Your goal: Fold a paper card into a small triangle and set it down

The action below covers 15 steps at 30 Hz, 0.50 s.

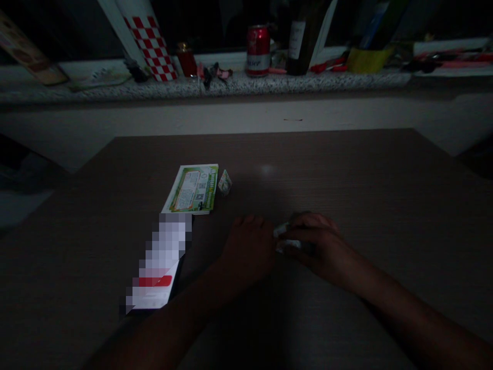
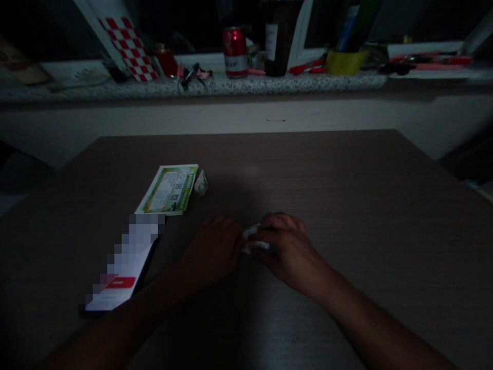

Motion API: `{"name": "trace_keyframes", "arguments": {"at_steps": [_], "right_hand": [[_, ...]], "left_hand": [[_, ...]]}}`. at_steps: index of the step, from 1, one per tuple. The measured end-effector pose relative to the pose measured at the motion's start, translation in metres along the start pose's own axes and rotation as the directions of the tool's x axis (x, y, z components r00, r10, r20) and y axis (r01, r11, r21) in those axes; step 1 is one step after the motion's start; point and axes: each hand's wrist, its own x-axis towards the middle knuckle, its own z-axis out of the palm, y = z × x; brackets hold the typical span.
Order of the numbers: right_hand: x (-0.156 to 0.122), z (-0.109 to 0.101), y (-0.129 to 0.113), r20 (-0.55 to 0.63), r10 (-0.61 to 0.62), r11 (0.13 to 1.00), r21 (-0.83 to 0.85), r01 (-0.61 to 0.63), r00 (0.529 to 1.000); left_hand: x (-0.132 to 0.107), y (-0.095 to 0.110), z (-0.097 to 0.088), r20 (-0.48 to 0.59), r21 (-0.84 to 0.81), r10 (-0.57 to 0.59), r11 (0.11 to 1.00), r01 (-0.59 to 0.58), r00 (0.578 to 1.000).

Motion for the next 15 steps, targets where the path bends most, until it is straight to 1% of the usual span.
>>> {"name": "trace_keyframes", "arguments": {"at_steps": [6,10,15], "right_hand": [[-0.0001,-0.0055,-0.0013,0.048,-0.016,0.999,-0.028,0.018,0.999],[-0.0003,-0.0079,-0.0022,0.053,-0.012,1.000,-0.027,0.013,0.999],[-0.0007,-0.0055,0.0008,0.041,-0.021,0.999,-0.027,0.022,0.999]], "left_hand": [[0.0006,0.0011,-0.0027,0.017,0.005,-0.005,1.000,0.005,1.000],[0.0005,0.0000,-0.0018,0.010,-0.005,0.000,1.000,0.000,1.000],[-0.0025,0.0004,-0.0004,-0.005,-0.028,-0.012,1.000,0.012,1.000]]}}
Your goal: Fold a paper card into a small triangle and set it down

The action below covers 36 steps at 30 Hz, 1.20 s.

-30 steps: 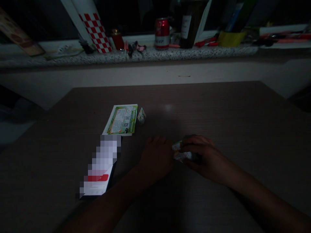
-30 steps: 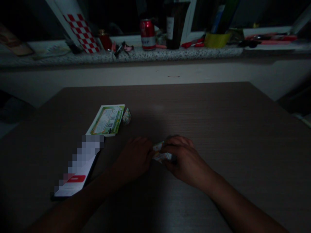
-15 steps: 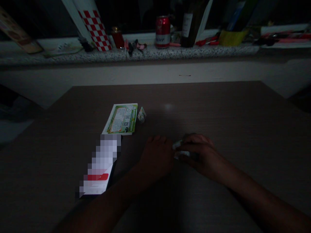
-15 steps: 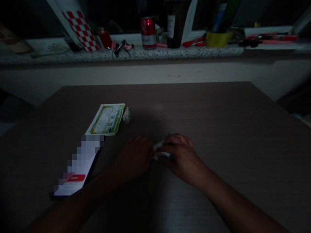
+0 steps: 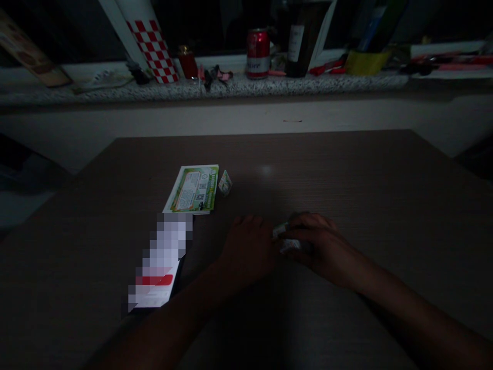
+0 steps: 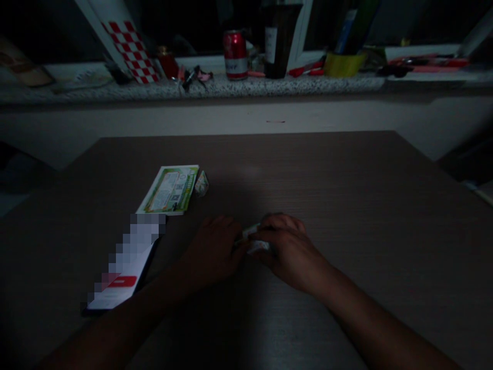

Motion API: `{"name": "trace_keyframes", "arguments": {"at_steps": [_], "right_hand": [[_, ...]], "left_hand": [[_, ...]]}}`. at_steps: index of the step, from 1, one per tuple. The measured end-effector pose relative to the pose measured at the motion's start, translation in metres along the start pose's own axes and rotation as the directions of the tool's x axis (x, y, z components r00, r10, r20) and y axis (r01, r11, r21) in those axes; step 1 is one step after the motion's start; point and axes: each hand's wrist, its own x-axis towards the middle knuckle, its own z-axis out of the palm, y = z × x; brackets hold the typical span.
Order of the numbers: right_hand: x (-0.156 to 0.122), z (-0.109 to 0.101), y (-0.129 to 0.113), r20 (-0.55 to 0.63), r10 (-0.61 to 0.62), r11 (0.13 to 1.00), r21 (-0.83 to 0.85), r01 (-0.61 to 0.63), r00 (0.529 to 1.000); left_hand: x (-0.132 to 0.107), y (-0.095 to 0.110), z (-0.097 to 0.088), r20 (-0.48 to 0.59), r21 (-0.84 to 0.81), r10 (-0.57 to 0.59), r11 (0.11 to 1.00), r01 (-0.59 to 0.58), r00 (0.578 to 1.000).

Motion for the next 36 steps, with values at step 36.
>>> {"name": "trace_keyframes", "arguments": {"at_steps": [36], "right_hand": [[-0.002,-0.016,0.001,0.102,-0.141,0.987,0.092,0.132,0.985]], "left_hand": [[-0.008,-0.013,-0.007,-0.030,-0.169,0.130,0.977,-0.133,0.991]]}}
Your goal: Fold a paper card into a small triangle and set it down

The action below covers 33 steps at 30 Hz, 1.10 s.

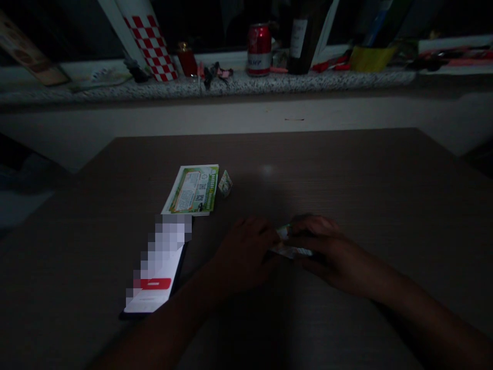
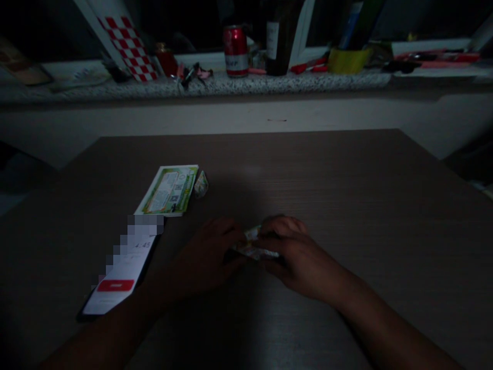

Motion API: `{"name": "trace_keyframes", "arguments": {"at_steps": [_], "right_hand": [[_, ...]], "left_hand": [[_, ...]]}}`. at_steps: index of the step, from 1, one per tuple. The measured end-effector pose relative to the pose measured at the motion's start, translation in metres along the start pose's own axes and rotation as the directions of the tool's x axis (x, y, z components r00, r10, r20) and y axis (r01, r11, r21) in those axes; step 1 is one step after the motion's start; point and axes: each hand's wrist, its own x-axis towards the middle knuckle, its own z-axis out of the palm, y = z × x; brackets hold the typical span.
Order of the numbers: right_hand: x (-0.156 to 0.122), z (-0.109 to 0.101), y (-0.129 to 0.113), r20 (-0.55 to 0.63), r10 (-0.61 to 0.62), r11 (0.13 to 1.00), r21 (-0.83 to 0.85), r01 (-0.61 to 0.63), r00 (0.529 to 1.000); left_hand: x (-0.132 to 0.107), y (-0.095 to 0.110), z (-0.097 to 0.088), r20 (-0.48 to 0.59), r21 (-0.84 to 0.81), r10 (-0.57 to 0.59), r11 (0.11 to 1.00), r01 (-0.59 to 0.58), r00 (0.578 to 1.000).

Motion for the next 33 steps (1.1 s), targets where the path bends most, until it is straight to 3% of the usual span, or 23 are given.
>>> {"name": "trace_keyframes", "arguments": {"at_steps": [4,12,19,33], "right_hand": [[0.002,-0.001,0.000,-0.084,-0.064,0.994,0.081,0.071,0.994],[-0.001,-0.005,-0.006,-0.371,-0.231,0.972,-0.052,0.228,0.900],[-0.001,-0.008,-0.007,-0.433,-0.311,0.950,-0.132,0.282,0.846],[-0.002,-0.003,-0.018,-0.436,-0.385,0.922,-0.217,0.321,0.813]], "left_hand": [[0.002,-0.002,0.002,-0.027,0.053,0.096,0.994,-0.095,0.995],[-0.001,-0.003,0.004,-0.296,0.095,0.248,0.969,-0.230,0.923],[-0.001,0.000,-0.002,-0.390,0.123,0.296,0.955,-0.269,0.872],[-0.004,0.016,-0.005,-0.457,0.168,0.405,0.914,-0.370,0.792]]}}
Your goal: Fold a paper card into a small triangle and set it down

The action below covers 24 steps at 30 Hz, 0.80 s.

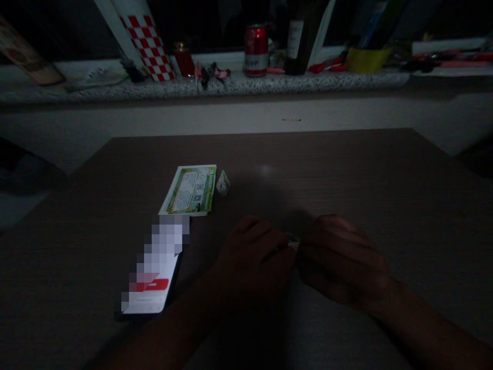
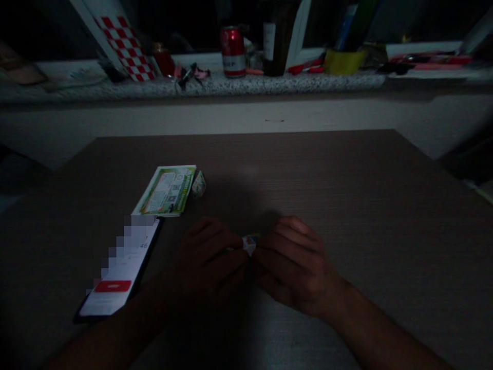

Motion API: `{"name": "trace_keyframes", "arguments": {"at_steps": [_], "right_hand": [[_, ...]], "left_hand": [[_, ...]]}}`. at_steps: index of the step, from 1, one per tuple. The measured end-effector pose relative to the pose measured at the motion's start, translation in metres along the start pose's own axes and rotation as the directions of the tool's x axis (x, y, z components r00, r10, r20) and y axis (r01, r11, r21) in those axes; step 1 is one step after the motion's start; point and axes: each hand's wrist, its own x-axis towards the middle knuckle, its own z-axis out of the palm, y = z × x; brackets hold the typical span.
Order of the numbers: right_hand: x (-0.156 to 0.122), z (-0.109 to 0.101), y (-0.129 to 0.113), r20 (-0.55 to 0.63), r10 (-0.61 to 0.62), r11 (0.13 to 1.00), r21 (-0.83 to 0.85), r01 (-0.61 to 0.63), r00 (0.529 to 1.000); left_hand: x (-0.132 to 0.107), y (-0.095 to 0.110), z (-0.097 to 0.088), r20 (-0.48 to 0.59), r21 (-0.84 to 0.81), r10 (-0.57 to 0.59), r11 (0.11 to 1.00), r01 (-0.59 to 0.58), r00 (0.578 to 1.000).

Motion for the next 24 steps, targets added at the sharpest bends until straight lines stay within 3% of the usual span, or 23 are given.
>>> {"name": "trace_keyframes", "arguments": {"at_steps": [14,24], "right_hand": [[0.003,-0.004,-0.005,-0.024,-0.010,0.999,-0.034,0.009,1.000],[0.012,-0.020,-0.006,-0.063,0.016,0.998,-0.062,-0.020,0.998]], "left_hand": [[0.005,-0.001,-0.004,-0.010,0.040,-0.032,0.999,0.032,0.999],[0.002,-0.014,-0.016,-0.100,0.105,-0.073,0.991,0.084,0.992]]}}
